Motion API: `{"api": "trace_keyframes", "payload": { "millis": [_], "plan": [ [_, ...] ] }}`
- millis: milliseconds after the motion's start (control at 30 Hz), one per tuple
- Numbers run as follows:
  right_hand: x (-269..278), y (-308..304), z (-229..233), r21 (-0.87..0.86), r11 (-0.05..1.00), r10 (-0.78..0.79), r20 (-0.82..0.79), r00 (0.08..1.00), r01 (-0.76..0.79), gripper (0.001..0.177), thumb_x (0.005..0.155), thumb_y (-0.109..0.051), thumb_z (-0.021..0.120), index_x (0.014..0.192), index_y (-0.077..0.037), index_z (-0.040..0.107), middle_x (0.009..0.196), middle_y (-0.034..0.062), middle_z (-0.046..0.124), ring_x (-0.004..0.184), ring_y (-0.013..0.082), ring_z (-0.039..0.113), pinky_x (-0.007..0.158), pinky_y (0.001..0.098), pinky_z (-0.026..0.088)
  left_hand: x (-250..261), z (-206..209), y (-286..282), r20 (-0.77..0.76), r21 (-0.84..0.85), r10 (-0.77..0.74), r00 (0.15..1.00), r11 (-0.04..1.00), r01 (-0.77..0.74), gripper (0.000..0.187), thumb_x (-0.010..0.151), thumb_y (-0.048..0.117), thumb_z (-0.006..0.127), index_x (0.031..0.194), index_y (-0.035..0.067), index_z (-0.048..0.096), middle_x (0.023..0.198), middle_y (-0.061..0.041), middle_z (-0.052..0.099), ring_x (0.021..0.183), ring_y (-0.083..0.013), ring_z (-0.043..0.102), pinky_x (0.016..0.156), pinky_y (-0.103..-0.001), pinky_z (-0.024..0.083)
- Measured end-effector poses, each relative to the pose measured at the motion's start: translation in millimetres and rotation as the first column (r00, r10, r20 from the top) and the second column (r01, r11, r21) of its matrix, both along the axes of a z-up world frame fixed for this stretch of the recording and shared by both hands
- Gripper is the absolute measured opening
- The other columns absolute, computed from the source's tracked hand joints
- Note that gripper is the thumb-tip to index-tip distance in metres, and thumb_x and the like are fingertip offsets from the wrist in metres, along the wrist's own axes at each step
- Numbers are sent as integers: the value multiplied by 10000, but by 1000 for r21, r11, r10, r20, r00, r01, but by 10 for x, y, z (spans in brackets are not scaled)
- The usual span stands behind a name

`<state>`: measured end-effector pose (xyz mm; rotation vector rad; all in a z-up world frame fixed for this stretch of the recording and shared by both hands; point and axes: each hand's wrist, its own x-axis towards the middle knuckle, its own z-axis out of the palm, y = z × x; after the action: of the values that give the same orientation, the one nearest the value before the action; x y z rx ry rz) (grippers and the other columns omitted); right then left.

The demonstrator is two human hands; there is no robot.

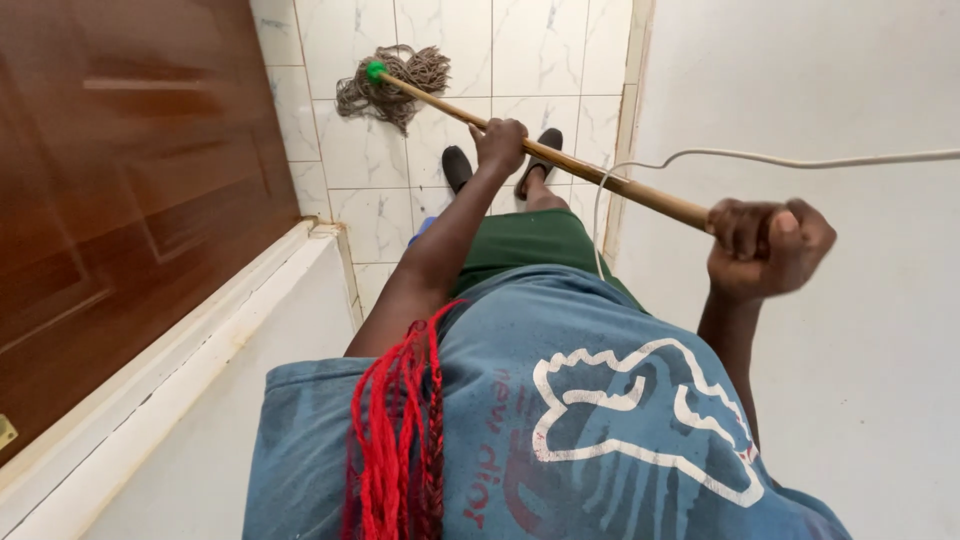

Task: The recorder is mopping the tiled floor in a hallway or entryway using a mop and a bucket of water.

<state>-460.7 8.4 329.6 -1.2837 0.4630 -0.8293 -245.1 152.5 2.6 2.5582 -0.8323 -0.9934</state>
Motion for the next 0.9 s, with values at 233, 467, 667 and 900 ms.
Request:
{"api": "trace_keyframes", "payload": {
  "millis": [233,467,667,900],
  "plan": [
    [-409,-216,814,-337,941,-5,-122,993,-36,496,1067,-157,465,633,-179,225,485,-1,237,352,77,213,340,310,257,-767,333,-1092,-137,-174,-153,979,976,128,76,891,178,716,950,213,748,1108,11,713,1272,-246,558,1165,-747,213],
    [-705,28,758,-530,845,-207,-203,957,70,518,1118,-184,475,626,-89,344,474,37,320,338,108,296,343,321,299,-1265,408,-1849,-81,-268,-346,935,911,314,175,897,124,682,1003,251,739,1254,0,630,1406,-290,419,1159,-777,147],
    [-788,316,556,-634,699,-492,-91,866,331,474,1159,-245,521,756,-81,335,515,65,377,359,117,364,358,317,383,-1530,236,-1861,-109,-399,-554,825,785,474,163,812,117,705,939,211,742,1071,-24,713,1194,-279,614,1092,-746,286],
    [-1448,176,438,-605,539,-741,-9,671,587,461,1155,-167,513,740,-121,316,549,40,296,367,141,345,347,314,416,-1718,313,-1508,-146,-560,-590,794,711,426,77,838,144,685,840,191,746,838,-71,742,879,-323,723,929,-527,528]
  ]
}}
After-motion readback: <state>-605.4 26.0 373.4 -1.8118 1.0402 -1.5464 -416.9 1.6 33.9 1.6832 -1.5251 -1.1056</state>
